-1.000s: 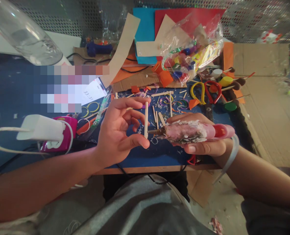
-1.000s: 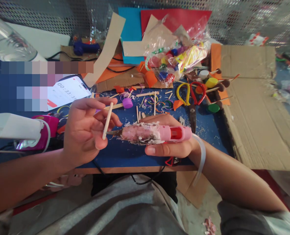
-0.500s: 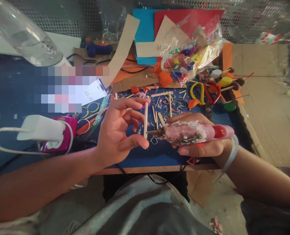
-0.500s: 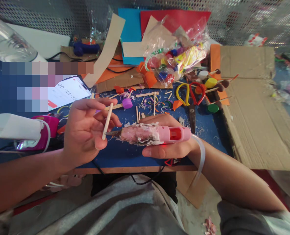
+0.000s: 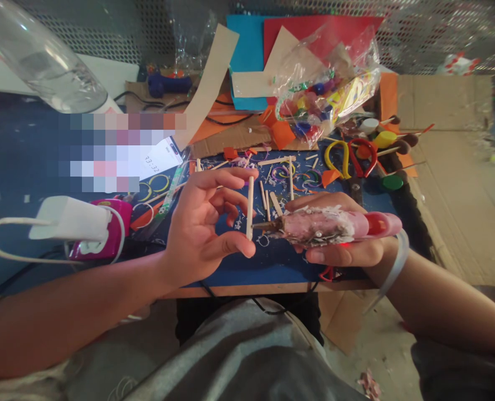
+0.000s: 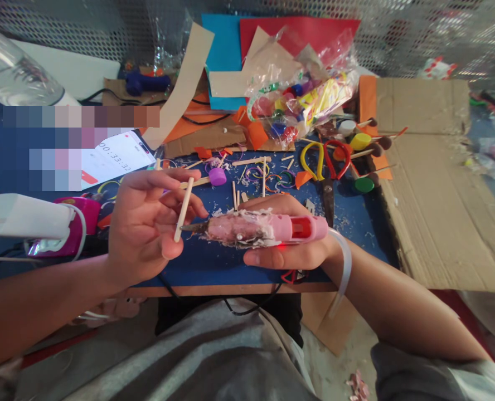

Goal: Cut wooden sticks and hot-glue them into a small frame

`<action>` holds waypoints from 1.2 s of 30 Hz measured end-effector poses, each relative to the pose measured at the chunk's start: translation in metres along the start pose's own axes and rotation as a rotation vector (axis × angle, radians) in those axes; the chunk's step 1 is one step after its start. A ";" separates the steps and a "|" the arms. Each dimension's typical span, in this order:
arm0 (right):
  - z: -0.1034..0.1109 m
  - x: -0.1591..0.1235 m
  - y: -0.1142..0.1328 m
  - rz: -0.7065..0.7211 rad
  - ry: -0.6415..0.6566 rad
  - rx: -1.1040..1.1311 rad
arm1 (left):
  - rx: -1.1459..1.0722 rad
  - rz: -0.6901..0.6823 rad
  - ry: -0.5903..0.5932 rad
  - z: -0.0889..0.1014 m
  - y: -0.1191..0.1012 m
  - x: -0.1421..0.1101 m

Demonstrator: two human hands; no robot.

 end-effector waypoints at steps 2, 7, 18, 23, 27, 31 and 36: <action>0.000 0.000 0.000 0.012 0.006 -0.014 | 0.006 -0.004 0.009 0.000 0.000 0.000; 0.000 0.001 0.000 -0.010 0.005 0.012 | 0.005 -0.013 -0.007 0.000 -0.001 0.000; 0.000 0.001 -0.001 0.001 -0.004 0.008 | 0.020 -0.003 0.004 -0.001 -0.002 -0.001; -0.001 0.002 0.001 0.001 -0.022 0.045 | 0.018 -0.004 0.013 -0.001 -0.003 -0.001; -0.002 0.001 0.001 0.014 -0.020 0.068 | 0.035 0.010 0.026 -0.002 -0.004 -0.002; -0.001 0.000 0.000 0.012 -0.003 0.093 | 0.036 0.015 0.020 -0.001 -0.002 -0.002; -0.003 0.001 0.002 -0.009 -0.024 0.179 | 0.016 -0.014 -0.002 0.000 0.005 -0.002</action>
Point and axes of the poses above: each hand's wrist, its own x-axis towards the middle knuckle, its own z-axis out of the back of the hand, y = z × x, the point moved 2 cm from there along x, towards the middle knuckle, and after that the axes turned 10 degrees about y, right-handed, at the moved point
